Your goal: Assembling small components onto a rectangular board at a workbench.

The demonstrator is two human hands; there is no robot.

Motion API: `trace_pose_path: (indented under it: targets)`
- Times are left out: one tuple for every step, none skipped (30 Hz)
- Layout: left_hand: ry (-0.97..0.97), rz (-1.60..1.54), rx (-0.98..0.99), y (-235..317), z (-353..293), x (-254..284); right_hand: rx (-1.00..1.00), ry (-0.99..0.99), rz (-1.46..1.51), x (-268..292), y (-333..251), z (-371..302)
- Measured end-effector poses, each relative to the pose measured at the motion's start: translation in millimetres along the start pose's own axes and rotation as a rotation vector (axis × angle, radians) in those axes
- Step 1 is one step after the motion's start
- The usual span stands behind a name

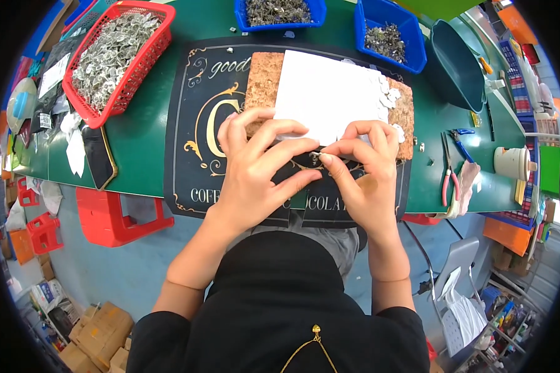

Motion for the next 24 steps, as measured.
trace_pose_path:
  targets:
    - [-0.049,0.001,-0.011,3.1,-1.0,-1.3,-0.002,-0.003,0.0,-0.2,0.1,0.1]
    - [-0.019,0.039,-0.037,1.9,-3.2,-2.8,0.013,0.007,-0.012,0.4,-0.6,0.7]
    - [-0.021,0.039,-0.034,-0.1,-3.8,-4.9,0.028,0.018,-0.024,0.7,-1.2,0.9]
    - [0.007,0.053,-0.047,-1.2,-2.7,-4.9,0.027,0.016,-0.024,-0.3,-0.2,1.5]
    - [0.035,0.067,-0.061,-1.9,-1.3,-4.5,0.039,0.025,-0.033,-0.6,-0.1,2.0]
    - [0.022,0.069,-0.047,-3.9,1.2,-6.5,0.051,0.034,-0.043,-0.9,0.0,2.3]
    - [0.021,0.069,-0.046,-5.4,2.0,-8.5,0.05,0.033,-0.043,-1.8,0.7,2.5]
    - [0.015,0.051,-0.055,-6.2,2.1,-11.3,0.057,0.044,-0.044,-1.7,0.7,2.7]
    - [0.009,0.032,-0.064,-6.6,2.5,-13.3,0.064,0.056,-0.045,-1.4,0.7,2.9]
    - [0.008,0.033,-0.062,-7.6,2.5,-13.5,0.063,0.054,-0.044,-2.5,1.1,2.2]
    - [0.015,0.067,-0.092,-6.4,2.5,-12.8,0.065,0.07,-0.03,-2.1,1.0,1.7]
    - [0.022,0.101,-0.123,-5.0,2.2,-12.4,0.067,0.086,-0.016,-1.6,1.0,1.2]
    - [0.022,0.101,-0.123,-5.3,2.3,-13.1,0.067,0.086,-0.017,-1.8,1.4,1.0]
    - [0.047,0.12,-0.153,-3.4,1.9,-12.8,0.079,0.103,-0.019,-0.8,0.9,0.8]
    - [0.071,0.139,-0.183,-1.3,1.5,-12.3,0.091,0.12,-0.02,0.2,0.2,0.6]
    - [0.072,0.138,-0.184,-1.2,1.3,-14.0,0.092,0.12,-0.021,0.4,0.5,0.1]
    - [0.089,0.145,-0.197,0.0,1.1,-14.5,0.091,0.127,-0.024,1.0,0.8,-0.2]
    - [0.106,0.151,-0.211,1.3,1.4,-14.5,0.091,0.134,-0.027,1.8,0.8,-0.2]
    - [0.106,0.151,-0.211,0.8,1.7,-15.3,0.091,0.134,-0.027,1.3,0.7,-0.3]
    - [0.122,0.179,-0.241,2.3,1.8,-15.4,0.094,0.149,-0.033,1.9,0.3,-0.2]
    - [0.138,0.206,-0.27,3.7,1.9,-15.5,0.098,0.164,-0.04,2.5,-0.1,0.0]
    - [0.14,0.208,-0.268,3.2,1.6,-15.4,0.1,0.161,-0.039,2.0,-1.0,-0.3]
    - [0.144,0.221,-0.273,3.0,1.1,-15.3,0.115,0.169,-0.041,2.2,-2.8,-0.6]
    - [0.15,0.234,-0.278,2.8,0.9,-15.0,0.13,0.177,-0.042,2.3,-4.6,-0.8]
Point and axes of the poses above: each hand's wrist, its own z-axis towards the middle knuckle, its own x-axis out of the back of the hand, y = z × x, the point moved 8 cm from there along z, towards the middle knuckle, and after that the axes turned 10 degrees about y, right-handed, at the moved point
